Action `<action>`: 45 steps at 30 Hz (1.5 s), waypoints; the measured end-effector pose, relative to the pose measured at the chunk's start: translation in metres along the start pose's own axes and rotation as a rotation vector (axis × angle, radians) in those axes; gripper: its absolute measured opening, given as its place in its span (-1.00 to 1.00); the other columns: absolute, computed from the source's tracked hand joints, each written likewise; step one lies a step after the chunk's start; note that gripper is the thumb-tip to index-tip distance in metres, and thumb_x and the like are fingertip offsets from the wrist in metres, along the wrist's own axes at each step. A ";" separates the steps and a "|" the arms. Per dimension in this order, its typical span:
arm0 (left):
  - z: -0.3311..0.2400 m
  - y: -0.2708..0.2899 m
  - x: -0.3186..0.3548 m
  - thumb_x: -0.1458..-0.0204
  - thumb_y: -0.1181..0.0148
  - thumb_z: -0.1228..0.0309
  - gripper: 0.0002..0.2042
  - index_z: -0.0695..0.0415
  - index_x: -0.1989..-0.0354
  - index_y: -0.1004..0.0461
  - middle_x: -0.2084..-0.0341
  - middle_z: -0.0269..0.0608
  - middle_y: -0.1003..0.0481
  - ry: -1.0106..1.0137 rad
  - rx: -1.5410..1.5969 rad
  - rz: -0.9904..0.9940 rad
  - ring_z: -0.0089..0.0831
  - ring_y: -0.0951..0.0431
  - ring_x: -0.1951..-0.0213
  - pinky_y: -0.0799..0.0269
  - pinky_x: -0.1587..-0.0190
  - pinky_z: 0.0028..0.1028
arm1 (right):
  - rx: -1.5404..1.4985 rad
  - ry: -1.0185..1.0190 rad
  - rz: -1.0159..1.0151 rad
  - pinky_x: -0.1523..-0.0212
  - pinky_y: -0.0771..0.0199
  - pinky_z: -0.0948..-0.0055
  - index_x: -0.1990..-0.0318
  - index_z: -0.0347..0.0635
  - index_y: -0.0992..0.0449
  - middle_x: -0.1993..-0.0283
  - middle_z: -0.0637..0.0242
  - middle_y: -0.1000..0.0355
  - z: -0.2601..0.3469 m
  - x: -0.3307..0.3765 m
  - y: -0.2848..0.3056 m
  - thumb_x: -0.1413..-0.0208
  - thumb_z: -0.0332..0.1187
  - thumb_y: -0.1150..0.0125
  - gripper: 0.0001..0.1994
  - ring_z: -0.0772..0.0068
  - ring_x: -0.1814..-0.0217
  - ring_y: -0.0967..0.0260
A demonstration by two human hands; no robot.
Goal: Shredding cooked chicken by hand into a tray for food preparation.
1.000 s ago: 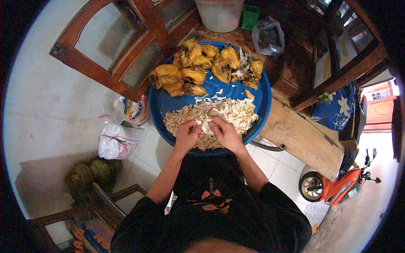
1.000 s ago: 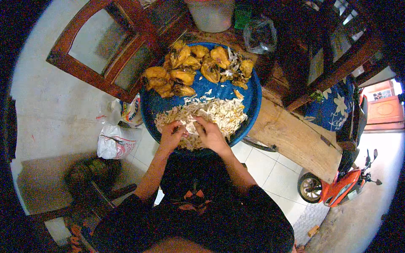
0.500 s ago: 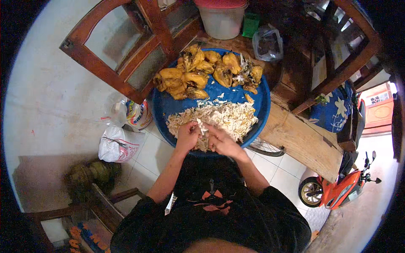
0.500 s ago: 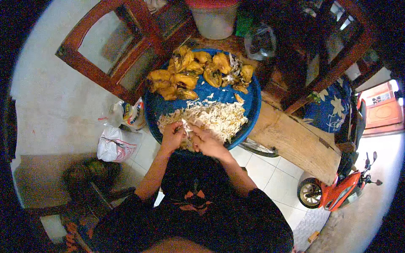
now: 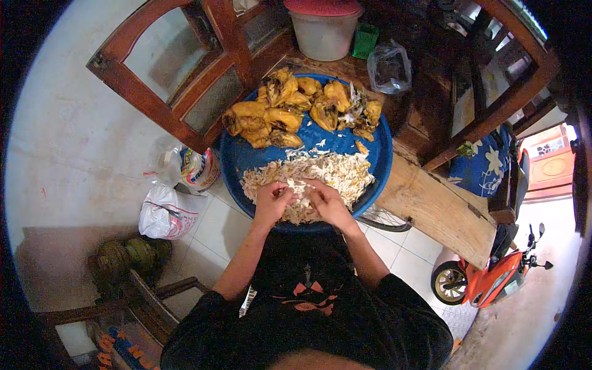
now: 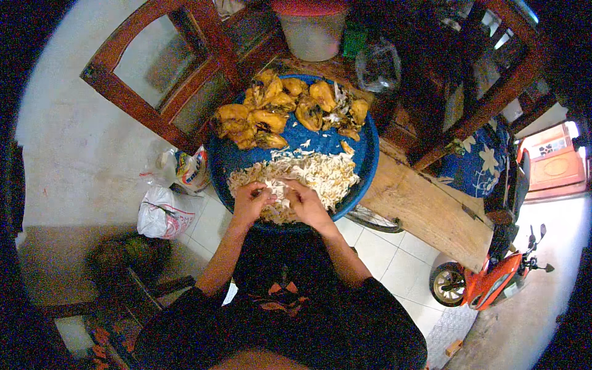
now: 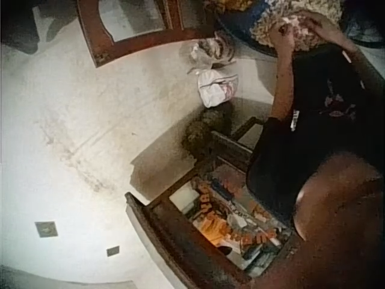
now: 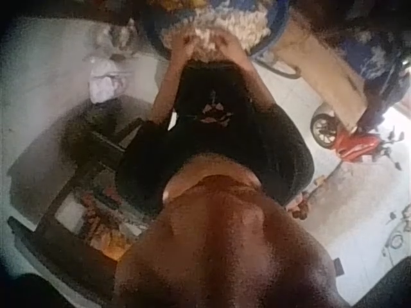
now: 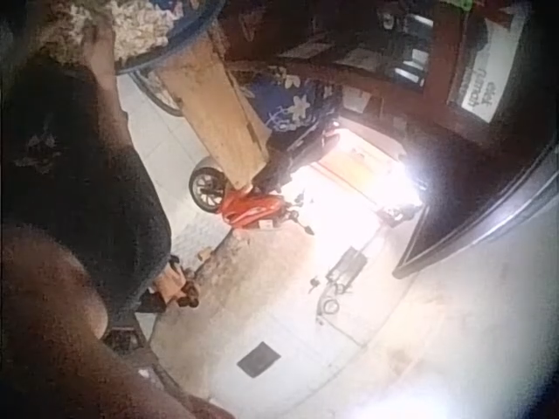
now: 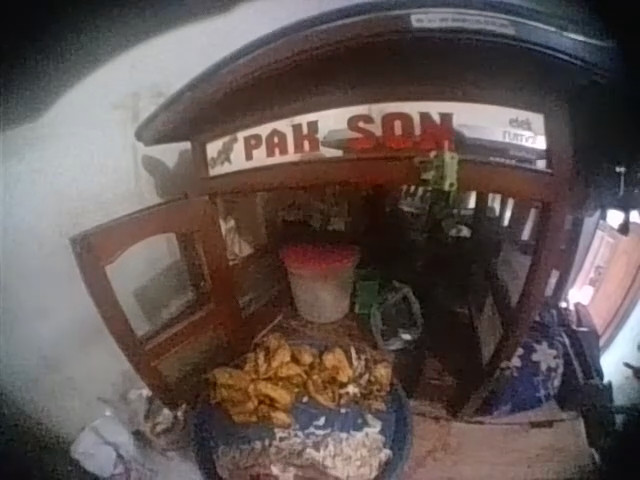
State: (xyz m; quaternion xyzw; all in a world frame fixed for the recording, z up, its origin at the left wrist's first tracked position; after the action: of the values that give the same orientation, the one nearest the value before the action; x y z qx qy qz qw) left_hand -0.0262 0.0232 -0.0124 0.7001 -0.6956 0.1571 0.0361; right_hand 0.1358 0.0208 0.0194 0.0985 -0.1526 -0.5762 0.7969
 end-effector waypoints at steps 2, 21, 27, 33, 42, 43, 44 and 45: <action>-0.005 0.000 0.000 0.04 -0.16 0.55 -0.86 0.36 0.32 -0.48 0.53 -0.19 -0.52 -0.005 -0.034 -0.016 -0.50 -0.54 0.50 -0.52 0.42 -0.53 | -0.118 -0.124 0.021 0.52 -0.33 0.45 -0.16 -0.12 -0.30 0.58 0.31 -0.36 -0.003 0.002 0.003 -0.22 -0.34 0.05 -0.64 0.56 0.60 -0.30; -0.013 -0.005 -0.015 0.14 -0.12 0.66 -0.89 0.24 0.41 -0.41 0.50 -0.33 -0.44 -0.091 -0.119 -0.019 -0.55 -0.51 0.46 -0.49 0.42 -0.57 | 0.066 -0.024 -0.162 0.48 -0.27 0.55 0.04 -0.24 -0.40 0.56 0.34 -0.33 -0.015 -0.018 0.006 -0.21 -0.36 0.00 -0.77 0.58 0.54 -0.22; -0.013 -0.005 -0.018 0.06 -0.05 0.63 -0.97 0.26 0.44 -0.40 0.52 -0.28 -0.45 -0.005 -0.096 -0.013 -0.55 -0.52 0.52 -0.50 0.45 -0.56 | 0.027 -0.007 0.112 0.28 -0.34 0.37 -0.02 -0.24 -0.39 0.34 0.13 -0.39 -0.014 -0.011 -0.008 -0.19 -0.32 0.01 -0.71 0.27 0.33 -0.35; -0.018 -0.009 -0.019 0.05 -0.07 0.60 -0.97 0.25 0.43 -0.41 0.55 -0.29 -0.45 -0.094 -0.226 0.001 -0.54 -0.52 0.51 -0.50 0.46 -0.55 | -0.125 -0.031 0.155 0.50 -0.35 0.47 -0.21 -0.09 -0.29 0.61 0.35 -0.32 -0.014 -0.009 -0.003 -0.21 -0.45 0.13 -0.60 0.53 0.59 -0.30; -0.004 -0.014 -0.016 0.06 -0.01 0.69 -0.80 0.25 0.23 -0.40 0.40 -0.21 -0.47 0.107 0.013 -0.010 -0.51 -0.53 0.33 -0.54 0.36 -0.52 | 0.000 0.022 0.073 0.33 -0.45 0.45 -0.18 -0.06 -0.31 0.30 0.19 -0.47 -0.018 -0.017 0.007 -0.21 -0.40 0.11 -0.63 0.47 0.43 -0.42; -0.005 -0.015 -0.016 0.06 0.00 0.71 -0.77 0.25 0.20 -0.38 0.39 -0.21 -0.46 0.084 0.042 0.007 -0.51 -0.52 0.29 -0.54 0.32 -0.52 | 0.002 0.063 0.064 0.34 -0.44 0.46 -0.19 -0.06 -0.30 0.32 0.19 -0.47 -0.014 -0.015 0.007 -0.22 -0.40 0.10 -0.63 0.49 0.45 -0.41; -0.006 -0.016 -0.017 0.05 0.02 0.72 -0.74 0.24 0.16 -0.36 0.38 -0.21 -0.46 0.060 0.071 0.024 -0.50 -0.51 0.25 -0.55 0.27 -0.51 | 0.005 0.104 0.055 0.35 -0.44 0.48 -0.20 -0.06 -0.29 0.34 0.19 -0.47 -0.011 -0.014 0.006 -0.22 -0.39 0.09 -0.62 0.50 0.46 -0.39; -0.008 -0.016 -0.017 0.05 0.02 0.72 -0.74 0.24 0.16 -0.36 0.38 -0.21 -0.46 0.061 0.068 0.027 -0.50 -0.51 0.25 -0.55 0.27 -0.51 | 0.002 0.104 0.052 0.35 -0.44 0.48 -0.20 -0.06 -0.29 0.34 0.19 -0.47 -0.009 -0.012 0.003 -0.22 -0.39 0.09 -0.62 0.50 0.46 -0.39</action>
State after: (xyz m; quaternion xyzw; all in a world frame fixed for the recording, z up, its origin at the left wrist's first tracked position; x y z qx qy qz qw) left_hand -0.0115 0.0421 -0.0072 0.6866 -0.6977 0.2021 0.0314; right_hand 0.1385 0.0333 0.0105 0.1253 -0.1140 -0.5494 0.8182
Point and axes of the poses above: each hand's wrist, its own x-axis away from the middle knuckle, its own y-axis out of the back of the hand, z = x × y, the point moved 5 cm from there along -x, towards the middle knuckle
